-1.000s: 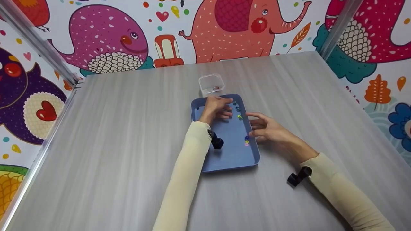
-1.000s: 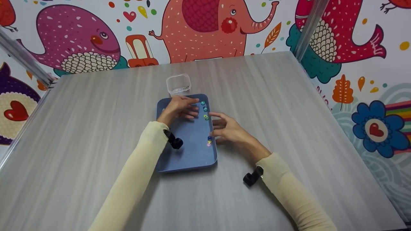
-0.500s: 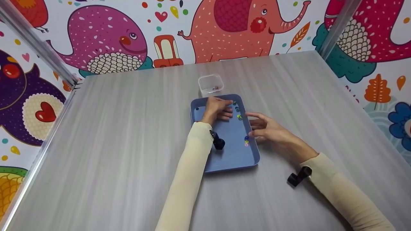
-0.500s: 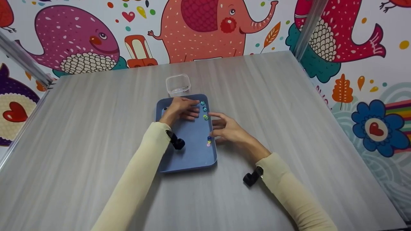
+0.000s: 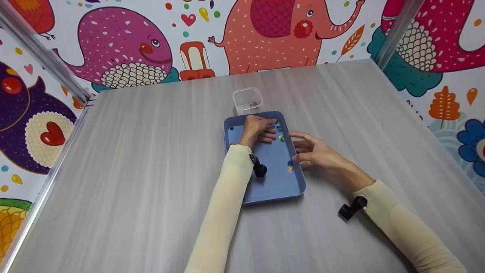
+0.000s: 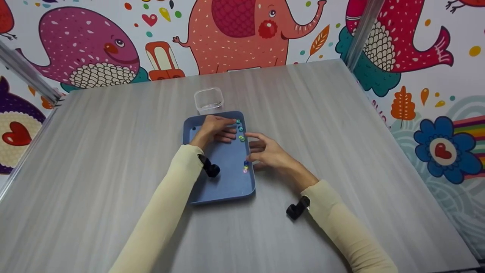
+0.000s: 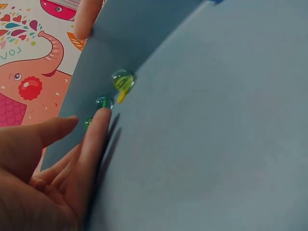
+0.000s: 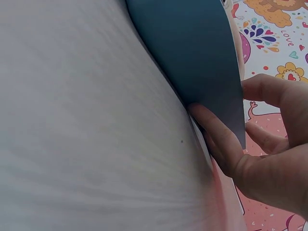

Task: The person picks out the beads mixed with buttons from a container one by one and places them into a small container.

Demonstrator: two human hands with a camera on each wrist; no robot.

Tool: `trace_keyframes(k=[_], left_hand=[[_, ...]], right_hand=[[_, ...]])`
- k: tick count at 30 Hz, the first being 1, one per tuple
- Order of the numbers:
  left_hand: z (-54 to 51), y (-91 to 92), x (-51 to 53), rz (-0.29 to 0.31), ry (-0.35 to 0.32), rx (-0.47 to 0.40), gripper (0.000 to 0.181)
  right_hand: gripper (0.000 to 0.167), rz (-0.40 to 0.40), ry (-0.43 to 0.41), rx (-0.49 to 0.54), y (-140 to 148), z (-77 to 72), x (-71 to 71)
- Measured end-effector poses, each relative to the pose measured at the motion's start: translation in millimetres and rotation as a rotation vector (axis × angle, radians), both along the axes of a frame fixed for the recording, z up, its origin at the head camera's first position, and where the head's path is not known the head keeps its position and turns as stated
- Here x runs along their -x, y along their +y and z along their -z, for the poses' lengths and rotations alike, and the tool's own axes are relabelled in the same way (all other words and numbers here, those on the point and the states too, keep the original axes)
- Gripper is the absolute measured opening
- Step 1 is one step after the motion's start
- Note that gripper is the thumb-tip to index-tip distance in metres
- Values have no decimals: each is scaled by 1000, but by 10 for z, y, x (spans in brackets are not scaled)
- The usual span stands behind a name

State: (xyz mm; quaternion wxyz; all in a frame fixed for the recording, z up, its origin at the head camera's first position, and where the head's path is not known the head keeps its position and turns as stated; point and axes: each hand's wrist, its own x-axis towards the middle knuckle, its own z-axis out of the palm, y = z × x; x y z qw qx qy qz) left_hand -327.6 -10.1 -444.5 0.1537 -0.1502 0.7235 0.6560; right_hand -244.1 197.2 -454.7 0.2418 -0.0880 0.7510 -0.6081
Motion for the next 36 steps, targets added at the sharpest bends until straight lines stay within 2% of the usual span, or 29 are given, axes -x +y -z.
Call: trace_keyframes(k=[13,26,31,36], left_hand=[[35,43,8,15,28,17,23],[76,109,19,-21,90,28,18],[81,113,23,-37,89,73,16],[71,107,19,-34,77,77,16]], right_hand=[[78,15,0,-9,-2,4,-4],[78,11,-7,29,-6,-5,-15],[79,14,-11,21,-11,3,-13],[79,15,-10,17,-15,0,-14]])
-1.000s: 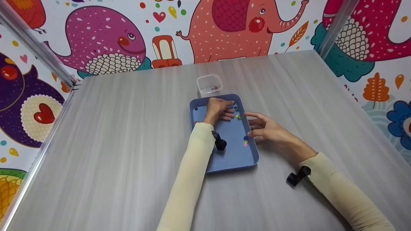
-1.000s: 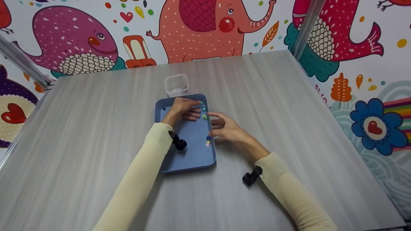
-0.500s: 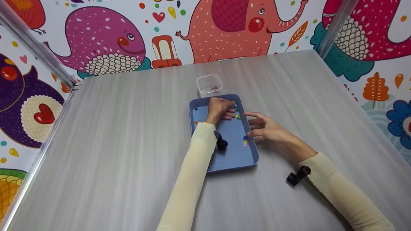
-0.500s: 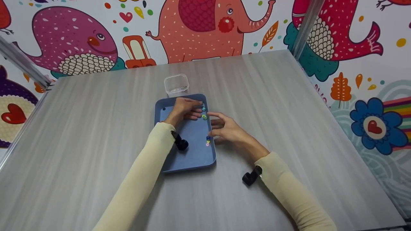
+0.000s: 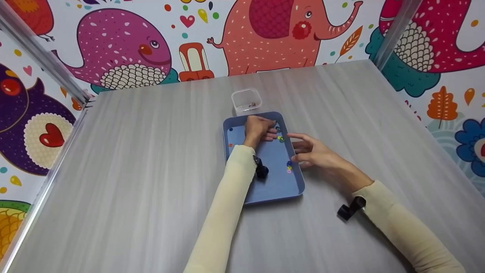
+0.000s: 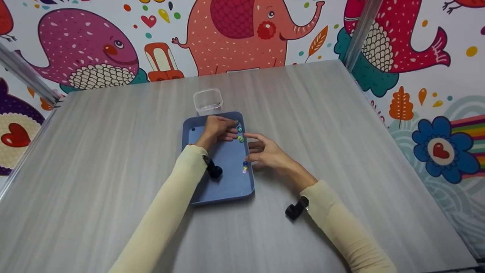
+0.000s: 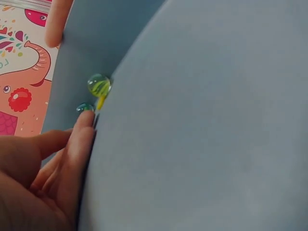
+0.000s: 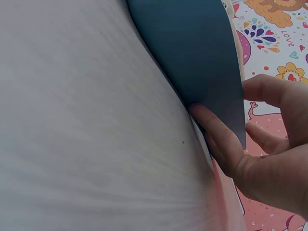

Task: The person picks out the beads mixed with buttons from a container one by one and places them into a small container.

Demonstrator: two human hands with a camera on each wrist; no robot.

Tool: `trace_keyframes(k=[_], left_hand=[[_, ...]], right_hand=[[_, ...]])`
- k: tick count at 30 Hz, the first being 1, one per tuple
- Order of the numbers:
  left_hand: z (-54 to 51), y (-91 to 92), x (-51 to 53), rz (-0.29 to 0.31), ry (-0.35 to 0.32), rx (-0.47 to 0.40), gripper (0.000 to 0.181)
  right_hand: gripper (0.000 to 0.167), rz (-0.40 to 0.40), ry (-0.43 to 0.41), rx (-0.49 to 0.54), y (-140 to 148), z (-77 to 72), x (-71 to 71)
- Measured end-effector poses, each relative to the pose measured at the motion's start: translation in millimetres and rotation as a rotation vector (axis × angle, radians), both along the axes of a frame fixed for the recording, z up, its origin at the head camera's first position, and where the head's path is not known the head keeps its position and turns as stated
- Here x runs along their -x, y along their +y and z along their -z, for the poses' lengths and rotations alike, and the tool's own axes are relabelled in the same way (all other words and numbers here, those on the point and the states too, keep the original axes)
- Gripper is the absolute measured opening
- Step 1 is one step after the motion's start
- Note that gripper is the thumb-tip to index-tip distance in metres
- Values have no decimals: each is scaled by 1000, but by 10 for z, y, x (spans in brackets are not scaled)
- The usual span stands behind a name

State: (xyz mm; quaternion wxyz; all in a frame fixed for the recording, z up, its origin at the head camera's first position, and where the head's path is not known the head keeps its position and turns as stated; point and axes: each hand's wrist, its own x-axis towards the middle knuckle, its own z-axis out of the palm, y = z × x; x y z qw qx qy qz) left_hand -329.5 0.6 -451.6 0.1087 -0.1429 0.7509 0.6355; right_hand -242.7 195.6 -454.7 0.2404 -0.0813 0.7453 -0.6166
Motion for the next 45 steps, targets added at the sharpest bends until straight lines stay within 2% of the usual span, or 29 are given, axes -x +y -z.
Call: trace_keyframes(k=[11,17,24,31,45], left_hand=[[-10,-16,7,-16,-20,-37,15],[-15,1,8,-33,-29,-25,18],[-22,10,4,-14,-6,-5,19],[-15,9,9,-24,-25,-6,20],[-139,-69,-16,-19,-103,13,23]], right_hand=[[79,-2,-14,8,-3,-3,-9],[78,0,-10,10,-3,0,0],[78,0,1,-26,6,-13,7],[78,3,0,-9,0,-5,-5],[78,-6,-3,-27,10,-3,6]])
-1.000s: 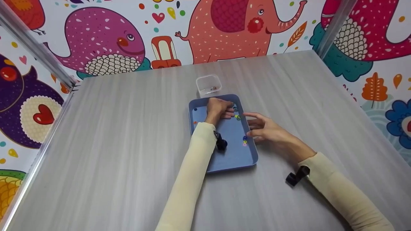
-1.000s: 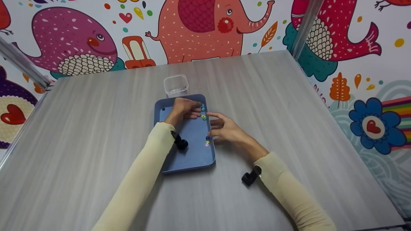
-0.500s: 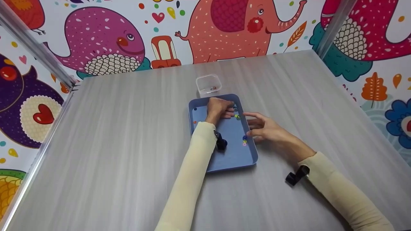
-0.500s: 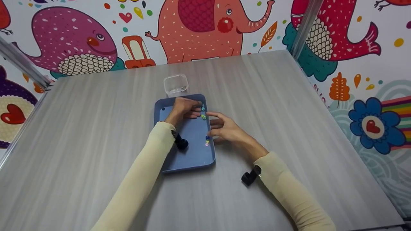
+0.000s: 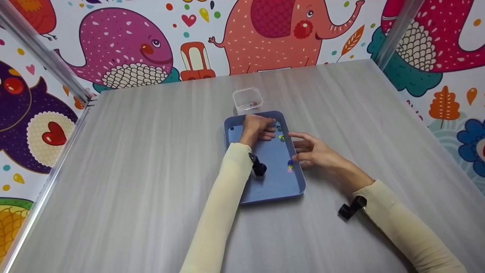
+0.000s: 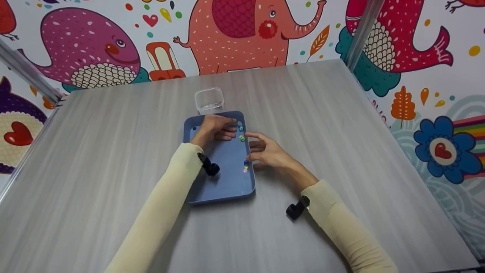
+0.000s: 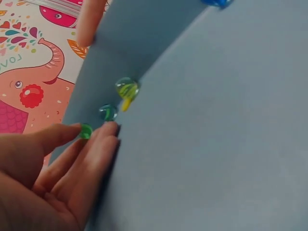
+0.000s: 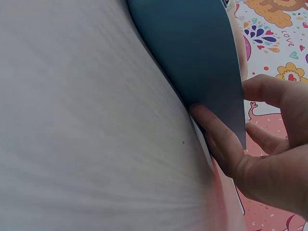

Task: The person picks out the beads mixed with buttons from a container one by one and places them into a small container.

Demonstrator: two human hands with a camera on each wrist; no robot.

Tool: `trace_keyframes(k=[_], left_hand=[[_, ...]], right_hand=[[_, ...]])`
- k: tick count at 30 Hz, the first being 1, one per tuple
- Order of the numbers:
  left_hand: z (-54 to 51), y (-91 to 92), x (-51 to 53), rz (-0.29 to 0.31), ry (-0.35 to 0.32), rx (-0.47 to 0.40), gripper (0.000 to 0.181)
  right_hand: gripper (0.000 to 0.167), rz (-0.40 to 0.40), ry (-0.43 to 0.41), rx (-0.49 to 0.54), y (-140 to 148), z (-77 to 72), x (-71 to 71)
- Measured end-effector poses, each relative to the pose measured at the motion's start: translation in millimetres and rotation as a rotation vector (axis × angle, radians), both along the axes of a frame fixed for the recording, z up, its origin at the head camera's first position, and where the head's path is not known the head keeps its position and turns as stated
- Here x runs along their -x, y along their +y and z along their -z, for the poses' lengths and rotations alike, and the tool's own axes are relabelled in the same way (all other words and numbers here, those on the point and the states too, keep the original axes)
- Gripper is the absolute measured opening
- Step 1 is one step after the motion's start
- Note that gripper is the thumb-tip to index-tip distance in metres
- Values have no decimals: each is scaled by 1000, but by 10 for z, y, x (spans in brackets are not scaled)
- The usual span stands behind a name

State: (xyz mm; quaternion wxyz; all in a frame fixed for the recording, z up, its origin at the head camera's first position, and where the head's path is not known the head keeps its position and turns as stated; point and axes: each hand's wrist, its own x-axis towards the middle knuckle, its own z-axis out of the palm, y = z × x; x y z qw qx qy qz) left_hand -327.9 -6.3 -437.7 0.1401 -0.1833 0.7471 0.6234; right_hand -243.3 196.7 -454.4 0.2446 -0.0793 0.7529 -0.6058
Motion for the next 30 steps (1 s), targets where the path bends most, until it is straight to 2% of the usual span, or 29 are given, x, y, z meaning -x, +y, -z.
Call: trace_keyframes(k=[9,15,18,25,30], left_hand=[[-92,-81,-30,29,-14,-72,26],[-169,-135,-46,44,10,-127,24],[-202,-168,-44,40,27,-136,23],[-268,-279,-28,73,34,-179,32],[-327,-333,-22,76,48,-184,29]], right_hand=[[79,-3,12,4,12,9,4],[78,-3,10,0,-4,4,7],[78,0,11,-4,-10,-3,5],[78,0,15,-16,-8,0,7],[78,-4,14,-12,0,5,8]])
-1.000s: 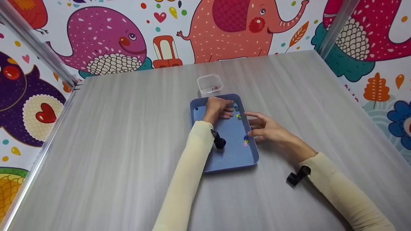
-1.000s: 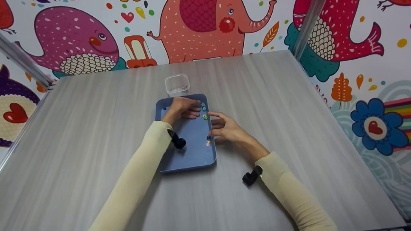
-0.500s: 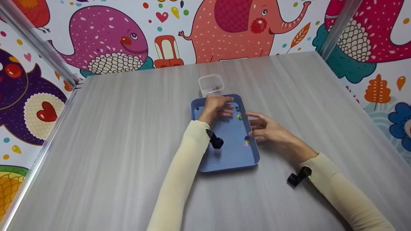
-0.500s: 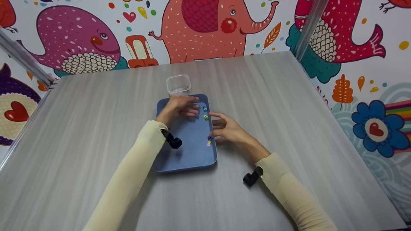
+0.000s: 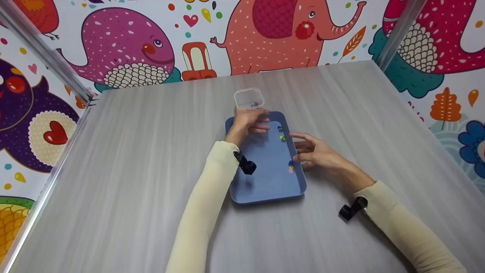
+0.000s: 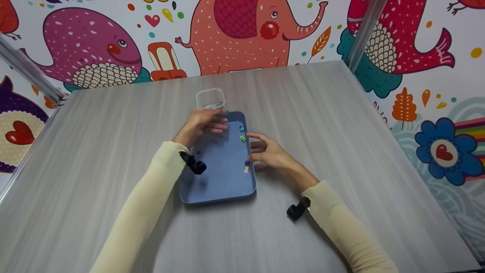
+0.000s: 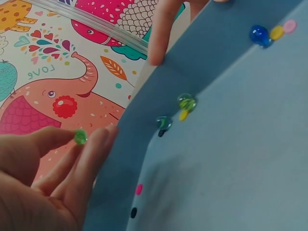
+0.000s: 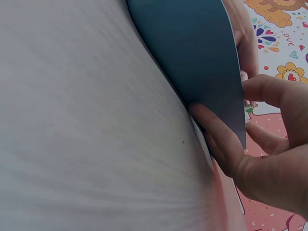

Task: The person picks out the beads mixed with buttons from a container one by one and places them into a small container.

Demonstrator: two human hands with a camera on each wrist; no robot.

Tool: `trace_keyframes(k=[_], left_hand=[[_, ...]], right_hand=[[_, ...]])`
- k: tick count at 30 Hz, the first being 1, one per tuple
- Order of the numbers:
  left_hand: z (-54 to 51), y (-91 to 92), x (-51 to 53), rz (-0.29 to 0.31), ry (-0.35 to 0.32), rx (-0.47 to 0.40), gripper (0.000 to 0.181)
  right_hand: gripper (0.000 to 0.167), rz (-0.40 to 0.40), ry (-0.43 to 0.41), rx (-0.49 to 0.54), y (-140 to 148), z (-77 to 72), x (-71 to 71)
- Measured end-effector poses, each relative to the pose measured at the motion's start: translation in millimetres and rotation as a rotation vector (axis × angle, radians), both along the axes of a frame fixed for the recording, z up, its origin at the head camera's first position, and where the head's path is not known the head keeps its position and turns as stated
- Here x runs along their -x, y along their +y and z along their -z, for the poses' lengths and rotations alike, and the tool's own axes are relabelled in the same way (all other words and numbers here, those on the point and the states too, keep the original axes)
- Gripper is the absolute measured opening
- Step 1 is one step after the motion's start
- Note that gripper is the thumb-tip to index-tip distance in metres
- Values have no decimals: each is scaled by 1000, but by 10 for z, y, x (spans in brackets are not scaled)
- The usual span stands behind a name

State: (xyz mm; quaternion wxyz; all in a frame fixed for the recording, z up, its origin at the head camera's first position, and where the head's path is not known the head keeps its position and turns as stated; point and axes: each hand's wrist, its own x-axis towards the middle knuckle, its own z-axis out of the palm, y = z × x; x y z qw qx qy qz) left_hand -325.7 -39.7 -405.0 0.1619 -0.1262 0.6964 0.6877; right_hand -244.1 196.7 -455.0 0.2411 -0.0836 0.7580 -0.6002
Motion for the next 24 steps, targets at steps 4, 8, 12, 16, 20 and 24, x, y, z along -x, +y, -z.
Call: trace_keyframes(k=[4,8,12,16,20,24], left_hand=[[-43,-45,-1,-1,29,16,28],[-82,-100,3,-11,47,21,28],[-115,-158,6,-31,56,23,31],[-136,-218,20,-38,54,25,35],[-137,-289,40,-40,53,31,36],[-116,-361,64,-58,53,26,36]], right_hand=[[78,-6,-2,1,5,2,0],[78,-13,-3,6,7,3,-2],[78,-10,-9,12,5,8,-6],[79,-5,-9,13,0,4,-9],[79,-2,-10,12,-2,5,-7],[79,2,-15,11,-5,3,-7]])
